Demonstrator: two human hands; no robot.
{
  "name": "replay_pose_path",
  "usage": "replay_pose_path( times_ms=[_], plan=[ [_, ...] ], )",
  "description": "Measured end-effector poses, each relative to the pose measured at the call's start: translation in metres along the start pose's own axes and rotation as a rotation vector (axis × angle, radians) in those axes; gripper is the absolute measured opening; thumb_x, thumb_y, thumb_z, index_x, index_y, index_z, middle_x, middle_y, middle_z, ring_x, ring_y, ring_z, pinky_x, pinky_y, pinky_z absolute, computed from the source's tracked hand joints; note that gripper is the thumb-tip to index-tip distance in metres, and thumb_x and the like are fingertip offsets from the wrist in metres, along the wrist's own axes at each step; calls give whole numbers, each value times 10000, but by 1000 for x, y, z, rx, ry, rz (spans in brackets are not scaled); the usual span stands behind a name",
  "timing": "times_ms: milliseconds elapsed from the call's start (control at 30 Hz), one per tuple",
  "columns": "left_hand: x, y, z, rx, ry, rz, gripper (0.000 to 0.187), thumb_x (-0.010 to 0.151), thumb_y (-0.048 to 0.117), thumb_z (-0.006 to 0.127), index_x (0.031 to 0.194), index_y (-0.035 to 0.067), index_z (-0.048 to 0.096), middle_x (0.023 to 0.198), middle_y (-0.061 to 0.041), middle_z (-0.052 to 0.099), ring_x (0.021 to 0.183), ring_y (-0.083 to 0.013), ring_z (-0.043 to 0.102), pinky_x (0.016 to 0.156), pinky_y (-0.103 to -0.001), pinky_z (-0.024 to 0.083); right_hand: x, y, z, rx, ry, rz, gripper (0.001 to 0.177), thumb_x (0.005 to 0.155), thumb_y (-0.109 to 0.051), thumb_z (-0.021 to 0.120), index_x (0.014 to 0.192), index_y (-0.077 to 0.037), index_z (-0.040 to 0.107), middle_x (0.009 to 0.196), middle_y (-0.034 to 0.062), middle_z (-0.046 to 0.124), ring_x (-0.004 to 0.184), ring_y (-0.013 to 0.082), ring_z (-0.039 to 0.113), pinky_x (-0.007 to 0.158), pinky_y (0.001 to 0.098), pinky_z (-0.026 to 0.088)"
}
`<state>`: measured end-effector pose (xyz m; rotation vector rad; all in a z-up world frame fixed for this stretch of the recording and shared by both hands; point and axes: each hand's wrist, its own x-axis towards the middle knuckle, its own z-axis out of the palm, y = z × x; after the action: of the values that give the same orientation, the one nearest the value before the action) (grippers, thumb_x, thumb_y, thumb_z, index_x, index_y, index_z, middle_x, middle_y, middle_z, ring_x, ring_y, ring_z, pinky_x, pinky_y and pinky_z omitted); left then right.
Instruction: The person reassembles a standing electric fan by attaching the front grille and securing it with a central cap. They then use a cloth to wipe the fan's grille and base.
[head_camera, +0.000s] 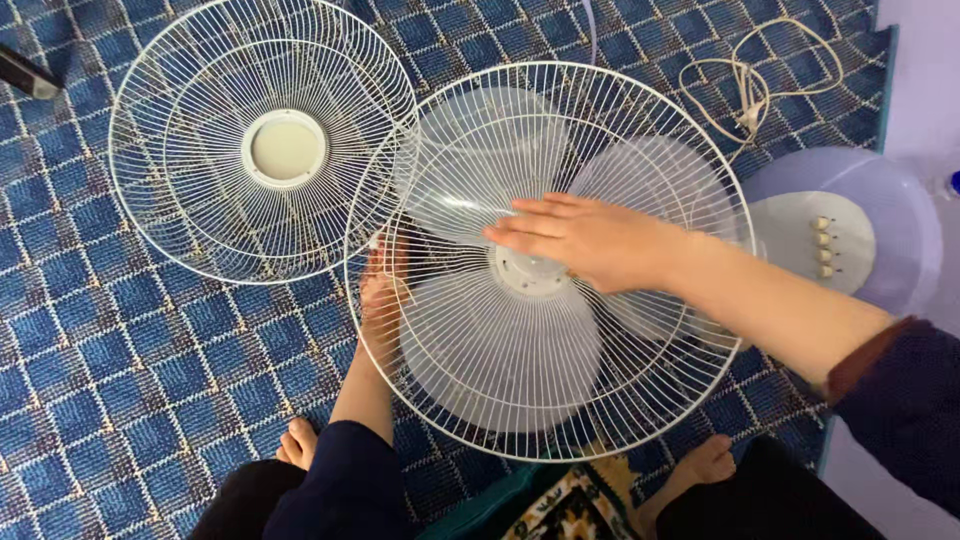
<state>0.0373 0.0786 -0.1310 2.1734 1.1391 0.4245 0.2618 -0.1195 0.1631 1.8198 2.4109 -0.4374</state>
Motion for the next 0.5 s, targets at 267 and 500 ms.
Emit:
replay_pose_path(
  times_ms=[267,500],
  plan=[
    [1,-15,-5,90,-80,-23,270,981,338,509,1102,141,649,1029,-80,689,981,-271,676,886,-372,550,-14,-14,7,338,275,232,721,780,-106,703,1468,-103,487,1560,144,445,1395,333,432,1129,507,326],
    [-38,-50,-36,147,-40,-51,258,933,359,575,1092,162,624,1053,-84,681,1039,-302,676,946,-401,548,-9,-32,14,-6,218,521,729,732,-579,831,1192,-54,619,1136,61,598,1108,271,588,981,416,479]
  ],
)
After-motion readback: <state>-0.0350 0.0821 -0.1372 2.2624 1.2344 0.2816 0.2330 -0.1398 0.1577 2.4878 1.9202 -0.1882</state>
